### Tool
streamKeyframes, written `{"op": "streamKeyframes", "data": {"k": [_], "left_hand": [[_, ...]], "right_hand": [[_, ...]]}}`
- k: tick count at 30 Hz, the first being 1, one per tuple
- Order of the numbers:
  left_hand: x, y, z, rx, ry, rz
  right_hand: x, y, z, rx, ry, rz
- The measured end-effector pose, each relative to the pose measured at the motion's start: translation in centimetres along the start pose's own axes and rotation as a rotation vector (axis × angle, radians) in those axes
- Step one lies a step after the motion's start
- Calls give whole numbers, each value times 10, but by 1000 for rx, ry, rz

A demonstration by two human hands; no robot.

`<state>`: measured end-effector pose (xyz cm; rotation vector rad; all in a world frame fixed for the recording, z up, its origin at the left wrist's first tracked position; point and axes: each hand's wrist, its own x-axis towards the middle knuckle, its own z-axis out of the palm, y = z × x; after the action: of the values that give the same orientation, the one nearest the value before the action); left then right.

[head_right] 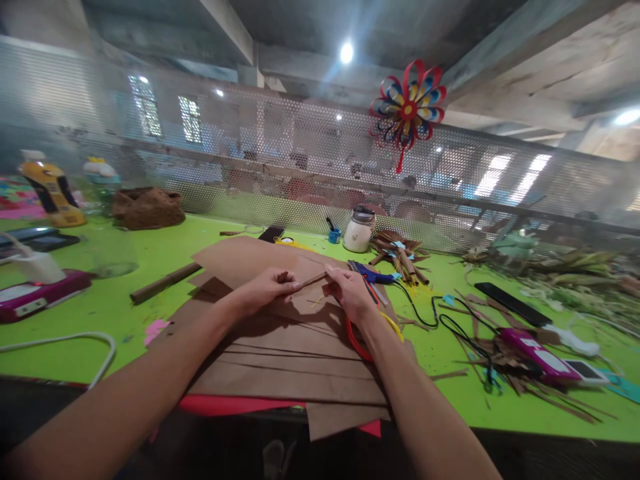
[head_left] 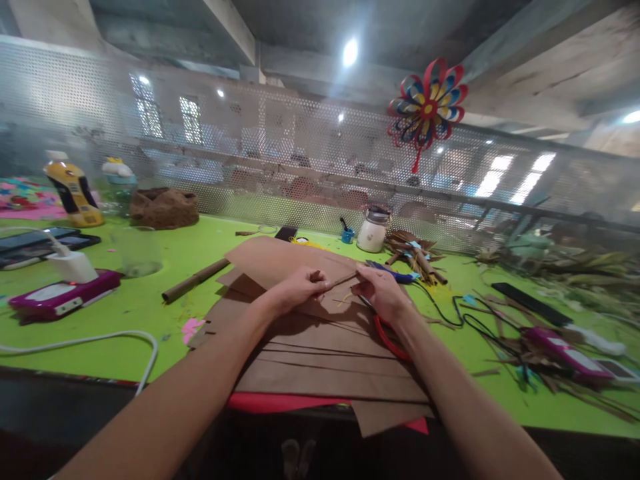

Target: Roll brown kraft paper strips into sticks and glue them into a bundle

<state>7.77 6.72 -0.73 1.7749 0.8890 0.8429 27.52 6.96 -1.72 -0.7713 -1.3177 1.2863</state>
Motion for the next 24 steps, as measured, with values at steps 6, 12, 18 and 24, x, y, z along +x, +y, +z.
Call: {"op": "streamKeyframes", "data": {"k": [6, 12, 18, 24], "left_hand": [[-5, 6, 1, -369, -122, -49], [-10, 8, 6, -472, -288, -84], [-9, 5, 13, -429, -338, -70], [-3, 2, 3, -273, 19, -90]], "right_hand": [[-13, -19, 6, 148, -252, -55], [-17, -15, 6, 73, -388, -20], [-13, -9, 10, 15, -351, -86], [-7, -6, 2, 32, -237, 30]]}}
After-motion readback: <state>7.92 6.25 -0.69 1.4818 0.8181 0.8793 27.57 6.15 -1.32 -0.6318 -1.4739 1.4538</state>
